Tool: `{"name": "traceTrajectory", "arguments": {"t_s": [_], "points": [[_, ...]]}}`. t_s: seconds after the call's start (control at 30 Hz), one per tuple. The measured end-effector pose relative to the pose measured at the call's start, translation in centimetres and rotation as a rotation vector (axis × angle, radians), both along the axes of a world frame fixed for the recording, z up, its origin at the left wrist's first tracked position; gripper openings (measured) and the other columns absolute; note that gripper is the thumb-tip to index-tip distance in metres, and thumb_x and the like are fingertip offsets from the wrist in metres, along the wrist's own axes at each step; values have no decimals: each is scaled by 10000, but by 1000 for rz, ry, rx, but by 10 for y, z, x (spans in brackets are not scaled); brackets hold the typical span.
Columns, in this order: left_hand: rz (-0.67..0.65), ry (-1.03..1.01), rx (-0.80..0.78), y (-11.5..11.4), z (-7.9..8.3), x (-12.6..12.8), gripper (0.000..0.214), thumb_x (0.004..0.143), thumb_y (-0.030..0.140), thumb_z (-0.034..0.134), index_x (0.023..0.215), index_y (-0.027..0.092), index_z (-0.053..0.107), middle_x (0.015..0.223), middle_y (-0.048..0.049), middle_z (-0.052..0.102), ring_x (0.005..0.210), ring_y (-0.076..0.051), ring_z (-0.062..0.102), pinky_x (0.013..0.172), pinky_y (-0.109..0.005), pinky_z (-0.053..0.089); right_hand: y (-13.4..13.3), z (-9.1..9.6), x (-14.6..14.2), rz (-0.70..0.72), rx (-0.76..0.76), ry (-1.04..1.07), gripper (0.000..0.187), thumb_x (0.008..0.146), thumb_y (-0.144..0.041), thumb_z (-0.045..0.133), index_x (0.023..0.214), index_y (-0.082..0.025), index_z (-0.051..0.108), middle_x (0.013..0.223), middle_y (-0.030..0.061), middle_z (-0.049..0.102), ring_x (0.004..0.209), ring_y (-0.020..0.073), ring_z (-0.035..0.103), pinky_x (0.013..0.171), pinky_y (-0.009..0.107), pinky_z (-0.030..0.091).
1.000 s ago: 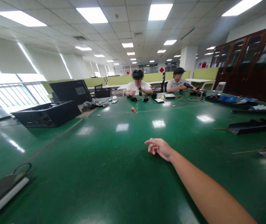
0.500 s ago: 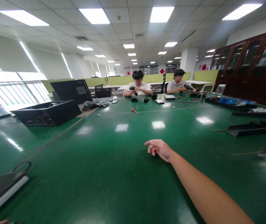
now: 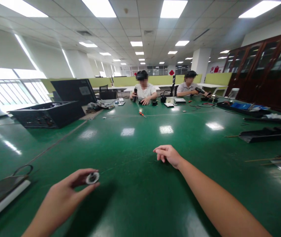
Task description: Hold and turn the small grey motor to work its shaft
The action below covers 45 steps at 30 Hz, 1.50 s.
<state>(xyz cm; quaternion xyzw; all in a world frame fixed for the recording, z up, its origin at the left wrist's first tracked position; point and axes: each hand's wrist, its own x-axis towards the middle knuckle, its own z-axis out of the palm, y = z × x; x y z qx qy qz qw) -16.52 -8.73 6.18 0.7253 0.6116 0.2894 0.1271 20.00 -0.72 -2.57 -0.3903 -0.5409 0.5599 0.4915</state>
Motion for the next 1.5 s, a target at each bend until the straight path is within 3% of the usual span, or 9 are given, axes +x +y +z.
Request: {"name": "traceTrajectory", "arguments": {"t_s": [0.07,0.17,0.3,0.47,0.7,0.93,1.23,1.37,1.5], "points": [[-189,-80,-62,22,-2,42,471,707,559,695,1031,217,681,957,-52,726,842,-247,684,809,-367,562,-1,0,-4,-27,-4,-45,262,715,-292,671,898,-108,706,562,3,652,380,70,435,414,205,282],[-331,-109,60,54,-14,104,345,773,417,678,1055,219,689,1013,-65,696,874,-237,658,783,-348,547,0,1,-10,-83,-5,-90,317,695,-218,599,983,-110,678,557,-9,645,370,77,442,403,206,302],[-490,-130,88,81,-43,144,292,796,253,653,1084,215,688,989,-68,660,880,-212,629,775,-313,520,-3,-4,-16,-175,37,-118,523,655,-189,627,1175,-146,584,667,-37,636,404,74,458,418,206,344],[-582,-190,56,83,-66,139,362,768,183,695,1124,231,649,1024,-51,660,948,-210,613,869,-332,475,-14,-10,-20,-119,136,-286,599,651,-120,646,1237,-195,550,905,-1,631,482,51,422,466,203,362],[-532,-254,-4,78,-66,138,257,732,143,717,973,215,663,928,-23,677,864,-194,621,777,-299,466,-23,-4,-27,-84,223,-444,338,689,-130,680,1018,-207,653,913,37,669,818,193,620,728,295,475],[-553,-314,-68,85,-67,137,263,724,172,747,974,232,691,910,-21,678,837,-189,622,748,-283,468,-25,-4,-28,-117,142,-395,283,705,-115,639,974,-200,657,842,25,657,686,160,602,612,262,451],[-515,-335,-79,86,-68,137,264,727,191,748,982,227,690,930,-25,687,854,-192,631,765,-289,490,-25,1,-30,-145,146,-430,145,766,-235,680,899,-203,731,788,36,703,679,188,620,613,285,452],[-515,-349,-82,87,-67,137,262,733,192,750,985,228,689,937,-22,686,855,-187,632,760,-285,486,-25,1,-28,-125,173,-494,168,823,-298,645,906,-201,753,786,49,710,684,198,625,618,296,457],[-518,-402,-106,86,-68,137,262,741,219,745,995,224,683,946,-24,686,867,-189,637,770,-290,499,-27,2,-30,-162,174,-396,262,782,-278,687,1031,-207,725,876,58,718,757,212,654,677,311,494]]}}
